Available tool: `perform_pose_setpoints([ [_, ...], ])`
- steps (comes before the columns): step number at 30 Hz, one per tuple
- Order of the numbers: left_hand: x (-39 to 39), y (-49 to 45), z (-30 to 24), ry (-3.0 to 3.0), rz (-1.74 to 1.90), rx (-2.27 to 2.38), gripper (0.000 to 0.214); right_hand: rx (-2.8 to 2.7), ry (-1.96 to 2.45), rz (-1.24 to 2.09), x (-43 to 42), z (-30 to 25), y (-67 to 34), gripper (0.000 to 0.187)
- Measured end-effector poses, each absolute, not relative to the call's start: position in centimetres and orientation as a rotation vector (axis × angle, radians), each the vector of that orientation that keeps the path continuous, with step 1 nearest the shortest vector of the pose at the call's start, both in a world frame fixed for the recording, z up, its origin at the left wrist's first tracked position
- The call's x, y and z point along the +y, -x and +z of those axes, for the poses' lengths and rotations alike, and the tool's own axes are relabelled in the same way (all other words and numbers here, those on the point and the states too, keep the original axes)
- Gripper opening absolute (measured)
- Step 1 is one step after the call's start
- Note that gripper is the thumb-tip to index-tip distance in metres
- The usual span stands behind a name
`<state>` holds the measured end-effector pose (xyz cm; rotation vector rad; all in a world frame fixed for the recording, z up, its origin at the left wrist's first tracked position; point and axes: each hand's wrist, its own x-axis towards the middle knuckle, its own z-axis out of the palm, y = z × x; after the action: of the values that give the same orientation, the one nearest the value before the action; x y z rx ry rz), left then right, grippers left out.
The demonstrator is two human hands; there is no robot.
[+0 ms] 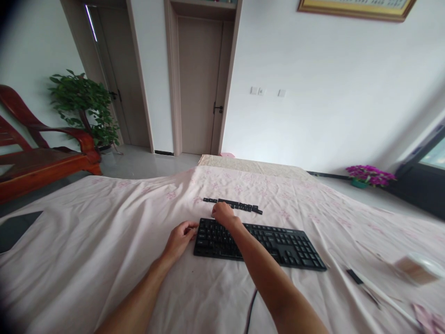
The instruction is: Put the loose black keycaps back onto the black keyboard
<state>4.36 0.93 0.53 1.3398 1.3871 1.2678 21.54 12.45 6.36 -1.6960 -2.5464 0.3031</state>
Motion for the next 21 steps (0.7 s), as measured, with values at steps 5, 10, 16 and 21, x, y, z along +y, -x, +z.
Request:
perform_pose_setpoints([
  [5,1.0,-4.3,0.4,-1.349,1.260,1.381,0.031,-2.542,1.687,0.299,12.4,6.1,-21.5,0.022],
  [10,1.2,-4.3,-0.2,-1.402,1.273,1.408,0.030,-2.521,1.683,0.303,12.7,5.7,-22.0,0.024],
  [16,1.1,-4.3,0.0,-1.394,1.270,1.393,0.029,-2.442,1.738,0.276,12.8,5.8,-22.7,0.033],
  [21,0.9,-4.4,0.4,-1.374,1.268,1.379,0.030,-2.509,1.644,0.324,12.7,5.7,-22.8,0.030],
])
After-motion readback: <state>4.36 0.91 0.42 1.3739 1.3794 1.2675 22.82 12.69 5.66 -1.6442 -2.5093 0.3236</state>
